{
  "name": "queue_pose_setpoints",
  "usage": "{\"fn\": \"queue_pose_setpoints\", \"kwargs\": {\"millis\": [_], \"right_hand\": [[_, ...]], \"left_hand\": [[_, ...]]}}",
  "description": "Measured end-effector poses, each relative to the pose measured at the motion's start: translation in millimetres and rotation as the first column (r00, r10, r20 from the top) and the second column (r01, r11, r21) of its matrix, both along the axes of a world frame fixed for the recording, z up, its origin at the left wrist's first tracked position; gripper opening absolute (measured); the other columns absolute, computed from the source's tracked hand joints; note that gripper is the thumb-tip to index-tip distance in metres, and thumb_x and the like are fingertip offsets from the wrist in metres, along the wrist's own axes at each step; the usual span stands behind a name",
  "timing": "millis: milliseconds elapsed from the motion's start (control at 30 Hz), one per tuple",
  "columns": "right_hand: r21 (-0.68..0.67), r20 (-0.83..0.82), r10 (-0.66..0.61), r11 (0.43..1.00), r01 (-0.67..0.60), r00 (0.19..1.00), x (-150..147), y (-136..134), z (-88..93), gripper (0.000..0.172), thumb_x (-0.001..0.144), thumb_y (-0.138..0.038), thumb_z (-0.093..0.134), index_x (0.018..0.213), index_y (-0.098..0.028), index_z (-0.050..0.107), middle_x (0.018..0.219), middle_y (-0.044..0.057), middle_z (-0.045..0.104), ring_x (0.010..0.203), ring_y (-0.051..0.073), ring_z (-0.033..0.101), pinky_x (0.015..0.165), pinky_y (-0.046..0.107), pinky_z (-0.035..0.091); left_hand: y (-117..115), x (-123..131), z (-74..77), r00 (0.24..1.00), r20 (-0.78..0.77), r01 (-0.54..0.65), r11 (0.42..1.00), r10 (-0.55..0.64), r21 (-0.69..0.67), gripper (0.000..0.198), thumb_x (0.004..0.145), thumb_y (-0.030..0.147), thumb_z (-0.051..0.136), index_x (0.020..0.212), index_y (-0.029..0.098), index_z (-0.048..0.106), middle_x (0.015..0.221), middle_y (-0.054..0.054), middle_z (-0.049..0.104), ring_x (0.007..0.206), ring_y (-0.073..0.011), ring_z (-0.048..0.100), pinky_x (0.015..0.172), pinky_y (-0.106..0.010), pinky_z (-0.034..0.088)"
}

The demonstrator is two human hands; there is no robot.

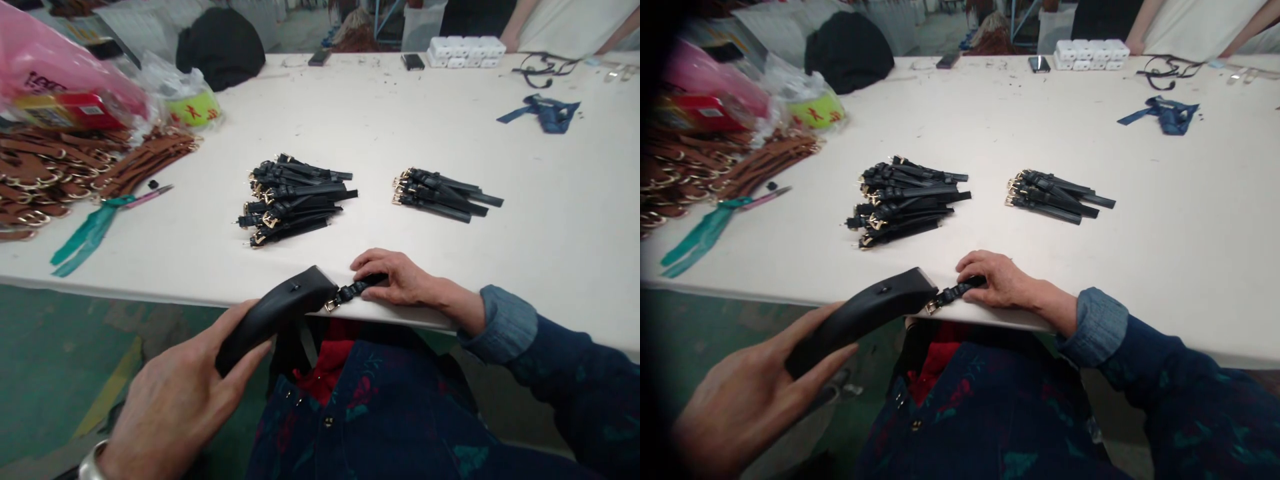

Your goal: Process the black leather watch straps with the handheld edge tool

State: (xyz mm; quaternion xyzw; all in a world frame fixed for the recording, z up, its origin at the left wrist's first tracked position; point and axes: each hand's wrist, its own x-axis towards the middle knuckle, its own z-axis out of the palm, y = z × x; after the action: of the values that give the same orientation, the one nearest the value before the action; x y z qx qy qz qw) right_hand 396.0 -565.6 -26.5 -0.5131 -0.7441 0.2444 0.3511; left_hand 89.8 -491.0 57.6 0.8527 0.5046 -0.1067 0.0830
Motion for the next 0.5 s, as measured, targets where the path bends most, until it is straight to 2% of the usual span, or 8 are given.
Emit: {"fn": "queue_pose_setpoints", "kwargs": {"millis": [100,267,367,500], "right_hand": [[0.012,-0.011,0.005,1.0,-0.005,1.0,-0.6,-0.4,-1.2,0.024,0.073,-0.02,0.07,0.096,-0.017,0.066,0.107,0.008,0.062,0.097,0.02,0.058,0.085,0.036,0.048],[0.031,0.013,-0.018,0.999,0.017,1.0,-3.0,-0.2,-0.4,0.026,0.073,-0.023,0.071,0.098,-0.019,0.066,0.106,0.009,0.062,0.097,0.02,0.058,0.084,0.036,0.048],[0.028,0.023,-0.014,1.0,0.014,1.0,-4.6,-0.5,0.8,0.024,0.075,-0.024,0.07,0.098,-0.018,0.066,0.105,0.009,0.062,0.096,0.021,0.058,0.084,0.037,0.049],[0.034,0.012,-0.018,0.999,0.018,1.0,-6.1,-1.0,1.3,0.022,0.077,-0.025,0.068,0.097,-0.018,0.066,0.104,0.01,0.062,0.096,0.021,0.058,0.084,0.037,0.049]], "left_hand": [[-7.7,-2.9,-0.8,1.0,0.002,0.027,0.999,-0.027,-0.026,0.05,0.083,0.056,0.04,0.13,0.039,0.043,0.075,0.003,0.07,0.07,-0.0228,0.068,0.058,-0.028,0.042],[-9.6,17.8,-6.6,0.997,0.067,0.031,0.998,-0.028,-0.049,0.05,0.083,0.054,0.042,0.131,0.038,0.041,0.08,0.001,0.07,0.069,-0.0231,0.067,0.056,-0.028,0.041],[-6.4,23.3,-11.5,0.993,0.12,0.004,1.0,-0.001,-0.025,0.051,0.082,0.053,0.043,0.13,0.034,0.043,0.069,0.001,0.068,0.065,-0.0225,0.067,0.054,-0.027,0.04],[-5.8,11.2,-17.6,0.97,0.223,-0.1,0.995,0.101,-0.016,0.051,0.081,0.052,0.045,0.126,0.03,0.049,0.051,0.005,0.059,0.054,-0.0192,0.063,0.053,-0.026,0.041]]}}
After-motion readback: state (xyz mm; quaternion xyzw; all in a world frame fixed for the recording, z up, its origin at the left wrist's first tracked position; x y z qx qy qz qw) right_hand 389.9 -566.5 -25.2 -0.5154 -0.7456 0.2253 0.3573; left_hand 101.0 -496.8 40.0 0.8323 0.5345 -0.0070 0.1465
